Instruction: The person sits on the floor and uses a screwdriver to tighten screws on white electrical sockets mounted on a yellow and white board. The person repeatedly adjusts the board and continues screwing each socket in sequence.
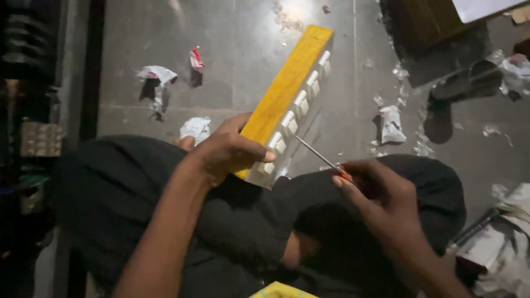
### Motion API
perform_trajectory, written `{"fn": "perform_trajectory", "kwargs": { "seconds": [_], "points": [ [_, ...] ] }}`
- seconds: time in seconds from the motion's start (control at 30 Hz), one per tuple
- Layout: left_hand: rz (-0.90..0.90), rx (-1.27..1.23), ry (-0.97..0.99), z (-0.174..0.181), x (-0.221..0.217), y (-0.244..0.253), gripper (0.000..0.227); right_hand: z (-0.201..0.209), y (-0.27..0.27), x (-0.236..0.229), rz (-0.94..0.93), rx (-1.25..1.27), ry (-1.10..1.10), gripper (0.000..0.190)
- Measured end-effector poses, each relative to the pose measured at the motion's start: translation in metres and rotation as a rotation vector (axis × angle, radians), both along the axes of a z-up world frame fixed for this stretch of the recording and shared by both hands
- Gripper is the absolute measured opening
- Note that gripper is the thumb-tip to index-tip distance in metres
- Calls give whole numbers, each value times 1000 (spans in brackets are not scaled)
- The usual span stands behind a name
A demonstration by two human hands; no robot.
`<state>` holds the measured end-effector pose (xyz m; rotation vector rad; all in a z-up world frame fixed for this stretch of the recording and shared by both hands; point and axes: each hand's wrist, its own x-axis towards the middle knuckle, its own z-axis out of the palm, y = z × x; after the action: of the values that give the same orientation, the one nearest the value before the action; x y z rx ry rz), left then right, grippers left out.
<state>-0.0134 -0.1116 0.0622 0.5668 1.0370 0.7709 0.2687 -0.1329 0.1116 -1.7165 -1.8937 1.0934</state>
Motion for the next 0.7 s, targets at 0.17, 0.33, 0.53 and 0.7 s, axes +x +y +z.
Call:
{"fn": "perform_trajectory", "kwargs": {
  "seconds": [0.17, 0.33, 0.53, 0.7],
  "points": [
    [-19, 3, 48, -10, 1, -1, 70, -39, -21, 11, 15, 216, 75, 28],
    [13, 15, -4, -6, 2, -2, 71, -48, -20, 11, 81, 235, 191, 26],
    [60, 35, -16, -4, 9, 3, 77, -50, -11, 12, 72, 214, 145, 25],
    [110, 13, 26, -11, 7, 8, 80, -50, -12, 15, 110, 275, 120, 27]
  ]
}}
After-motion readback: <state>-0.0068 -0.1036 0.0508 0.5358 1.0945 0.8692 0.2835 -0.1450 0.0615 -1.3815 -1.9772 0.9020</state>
